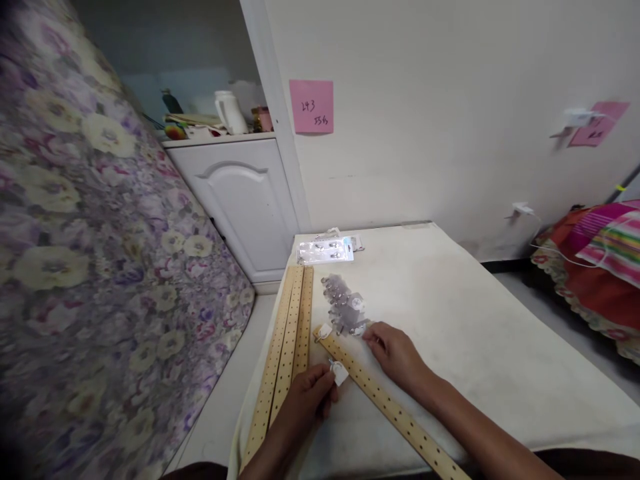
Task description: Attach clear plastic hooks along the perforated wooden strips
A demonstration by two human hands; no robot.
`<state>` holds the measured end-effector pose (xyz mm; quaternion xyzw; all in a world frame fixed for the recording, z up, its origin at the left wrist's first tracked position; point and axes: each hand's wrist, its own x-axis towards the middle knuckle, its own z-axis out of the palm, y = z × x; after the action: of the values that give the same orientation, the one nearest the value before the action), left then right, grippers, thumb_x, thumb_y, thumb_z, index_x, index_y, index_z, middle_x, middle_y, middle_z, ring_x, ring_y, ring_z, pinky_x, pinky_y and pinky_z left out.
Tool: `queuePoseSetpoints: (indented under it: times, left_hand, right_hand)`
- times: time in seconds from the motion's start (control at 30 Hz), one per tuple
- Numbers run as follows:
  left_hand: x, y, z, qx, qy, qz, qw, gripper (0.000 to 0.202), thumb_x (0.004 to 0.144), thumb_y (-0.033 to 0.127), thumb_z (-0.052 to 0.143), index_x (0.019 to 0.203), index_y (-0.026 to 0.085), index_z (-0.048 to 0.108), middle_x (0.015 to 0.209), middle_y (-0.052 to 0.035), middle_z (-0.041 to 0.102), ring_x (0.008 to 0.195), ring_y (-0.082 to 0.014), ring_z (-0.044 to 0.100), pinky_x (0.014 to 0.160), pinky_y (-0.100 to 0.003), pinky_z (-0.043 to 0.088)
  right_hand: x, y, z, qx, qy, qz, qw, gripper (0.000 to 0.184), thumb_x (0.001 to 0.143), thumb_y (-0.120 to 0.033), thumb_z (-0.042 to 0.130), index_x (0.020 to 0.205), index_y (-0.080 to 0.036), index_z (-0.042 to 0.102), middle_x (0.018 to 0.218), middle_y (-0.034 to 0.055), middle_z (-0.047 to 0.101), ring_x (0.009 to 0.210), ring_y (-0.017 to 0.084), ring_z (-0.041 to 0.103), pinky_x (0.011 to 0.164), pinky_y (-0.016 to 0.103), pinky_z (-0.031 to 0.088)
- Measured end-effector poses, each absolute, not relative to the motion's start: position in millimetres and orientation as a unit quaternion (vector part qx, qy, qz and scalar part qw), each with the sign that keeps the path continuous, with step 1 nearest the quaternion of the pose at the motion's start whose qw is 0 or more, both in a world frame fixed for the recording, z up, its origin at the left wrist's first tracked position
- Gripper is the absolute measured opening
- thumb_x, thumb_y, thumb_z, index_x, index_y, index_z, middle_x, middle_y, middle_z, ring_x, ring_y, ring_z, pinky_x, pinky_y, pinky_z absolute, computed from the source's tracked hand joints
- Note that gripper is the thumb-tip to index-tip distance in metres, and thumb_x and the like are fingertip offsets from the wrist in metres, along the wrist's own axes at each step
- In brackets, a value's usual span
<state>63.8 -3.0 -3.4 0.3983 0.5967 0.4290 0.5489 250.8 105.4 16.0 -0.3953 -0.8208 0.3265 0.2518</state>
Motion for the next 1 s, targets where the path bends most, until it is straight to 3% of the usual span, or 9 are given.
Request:
queuePoseSetpoints:
  times: [0.17, 0.33, 0.5, 0.77, 0.9, 1.0]
  left_hand:
    - [63, -3, -7, 0.415, 0.589, 0.413, 0.557, 0.041, 0.079, 0.055, 0.051, 0.061, 0.018, 0.051, 0.036, 0.0077, 0.043, 0.030, -0.0061, 0.032, 0.033, -0.019, 0.022]
    - [65, -3, -8, 0.396, 0.595, 0.445, 0.540, 0.039, 0.080, 0.053, 0.051, 0.061, 0.018, 0.052, 0.036, 0.0079, 0.042, 0.031, -0.0058, 0.032, 0.035, -0.019, 0.022]
    - [69, -3, -14, 0.387, 0.599, 0.467, 0.523, 0.035, 0.080, 0.047, 0.053, 0.061, 0.018, 0.053, 0.041, 0.0070, 0.045, 0.033, -0.0059, 0.037, 0.037, -0.019, 0.024]
    - [81, -5, -28, 0.357, 0.593, 0.479, 0.540, 0.033, 0.078, 0.048, 0.054, 0.068, 0.017, 0.056, 0.047, 0.0061, 0.051, 0.032, -0.0052, 0.035, 0.035, -0.019, 0.022]
    - [89, -6, -27, 0.330, 0.589, 0.486, 0.555, 0.038, 0.078, 0.053, 0.052, 0.065, 0.018, 0.052, 0.038, 0.0080, 0.042, 0.030, -0.0055, 0.031, 0.034, -0.019, 0.020]
    - [89, -7, -22, 0.350, 0.590, 0.460, 0.564, 0.034, 0.079, 0.049, 0.049, 0.071, 0.017, 0.056, 0.046, 0.0060, 0.049, 0.032, -0.0059, 0.034, 0.034, -0.019, 0.023]
  right_hand:
    - [229, 93, 18, -0.325, -0.747, 0.537, 0.219, 0.008, 0.079, -0.021, 0.053, 0.081, -0.019, 0.061, 0.071, -0.0014, 0.061, 0.065, 0.014, 0.057, 0.060, 0.025, 0.043]
    - [222, 83, 8, -0.343, -0.649, 0.654, 0.182, 0.011, 0.076, -0.026, 0.058, 0.083, -0.018, 0.055, 0.064, -0.0050, 0.057, 0.047, 0.010, 0.056, 0.044, 0.020, 0.039]
    - [222, 81, 2, -0.360, -0.622, 0.676, 0.162, 0.012, 0.072, -0.025, 0.060, 0.079, -0.017, 0.054, 0.063, -0.0026, 0.063, 0.052, 0.012, 0.062, 0.043, 0.019, 0.040]
    - [221, 84, -2, -0.345, -0.592, 0.697, 0.212, 0.016, 0.071, -0.030, 0.063, 0.072, -0.017, 0.054, 0.054, -0.0045, 0.059, 0.047, 0.008, 0.052, 0.042, 0.018, 0.036]
    - [219, 86, -1, -0.350, -0.587, 0.696, 0.222, 0.018, 0.070, -0.032, 0.064, 0.072, -0.018, 0.053, 0.056, -0.0029, 0.061, 0.048, 0.010, 0.053, 0.044, 0.020, 0.037]
    - [218, 92, 0, -0.359, -0.613, 0.665, 0.230, 0.013, 0.072, -0.029, 0.060, 0.073, -0.018, 0.054, 0.053, -0.0044, 0.058, 0.047, 0.010, 0.051, 0.045, 0.021, 0.037]
